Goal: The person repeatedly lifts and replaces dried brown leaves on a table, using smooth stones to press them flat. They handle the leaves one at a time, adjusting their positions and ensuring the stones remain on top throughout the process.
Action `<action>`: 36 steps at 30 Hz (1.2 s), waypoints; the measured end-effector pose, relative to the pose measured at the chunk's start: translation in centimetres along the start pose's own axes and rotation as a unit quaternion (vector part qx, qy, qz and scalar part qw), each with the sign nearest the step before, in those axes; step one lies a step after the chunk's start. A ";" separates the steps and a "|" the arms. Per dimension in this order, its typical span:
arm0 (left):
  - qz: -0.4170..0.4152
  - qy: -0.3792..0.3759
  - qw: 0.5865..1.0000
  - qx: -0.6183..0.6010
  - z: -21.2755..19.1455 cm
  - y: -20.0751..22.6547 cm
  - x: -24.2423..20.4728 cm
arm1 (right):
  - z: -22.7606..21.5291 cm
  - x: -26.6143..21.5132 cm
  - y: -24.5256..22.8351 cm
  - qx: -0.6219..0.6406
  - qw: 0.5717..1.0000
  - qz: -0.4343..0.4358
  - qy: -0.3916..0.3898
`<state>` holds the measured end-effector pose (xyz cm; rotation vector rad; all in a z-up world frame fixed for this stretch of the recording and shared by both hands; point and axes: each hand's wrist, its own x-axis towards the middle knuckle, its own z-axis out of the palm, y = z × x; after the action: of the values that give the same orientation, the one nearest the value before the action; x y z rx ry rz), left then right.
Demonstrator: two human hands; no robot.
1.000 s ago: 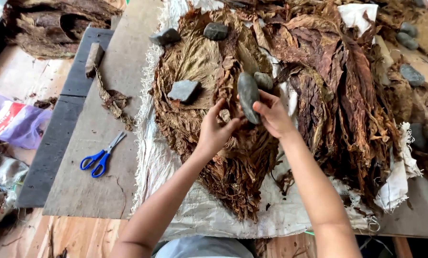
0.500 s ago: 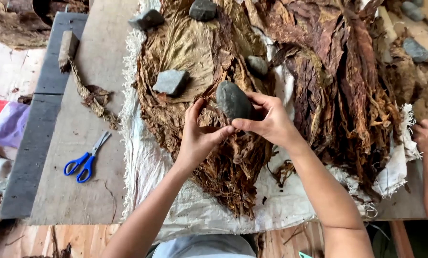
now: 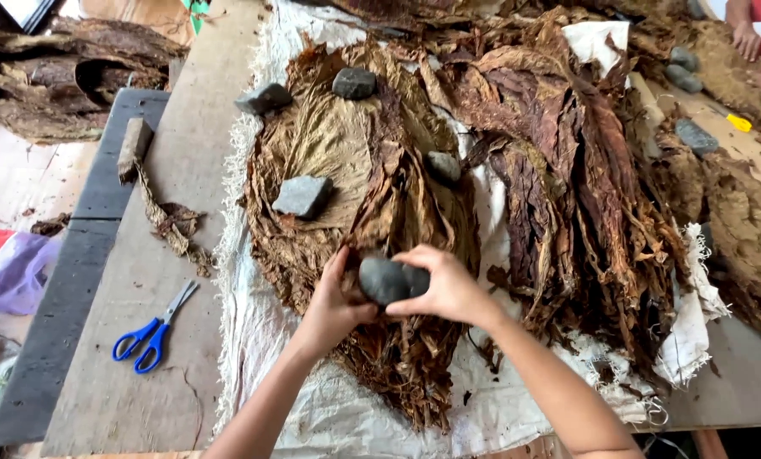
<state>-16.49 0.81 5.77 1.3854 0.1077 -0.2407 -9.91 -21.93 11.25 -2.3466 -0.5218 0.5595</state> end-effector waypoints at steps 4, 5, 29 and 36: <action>-0.006 0.005 1.000 -0.006 -0.6 -2.1 0.6 | -0.9 0.0 -0.1 -0.012 1.000 -0.005 -0.010; -0.016 0.002 1.000 0.014 -0.4 -1.7 0.2 | -1.1 -0.1 -0.7 -0.044 0.997 0.036 -0.044; 0.258 -0.205 0.712 0.619 6.1 -2.7 12.1 | 10.4 0.5 3.0 -0.079 0.898 -0.428 -0.065; 0.307 -0.041 0.922 0.233 2.9 0.0 15.8 | -2.0 5.6 3.8 0.269 0.896 -0.308 0.171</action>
<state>-1.30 -3.69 2.87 1.8051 -0.4817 0.2184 -3.39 -22.83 8.63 -1.5768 -0.7798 -0.0216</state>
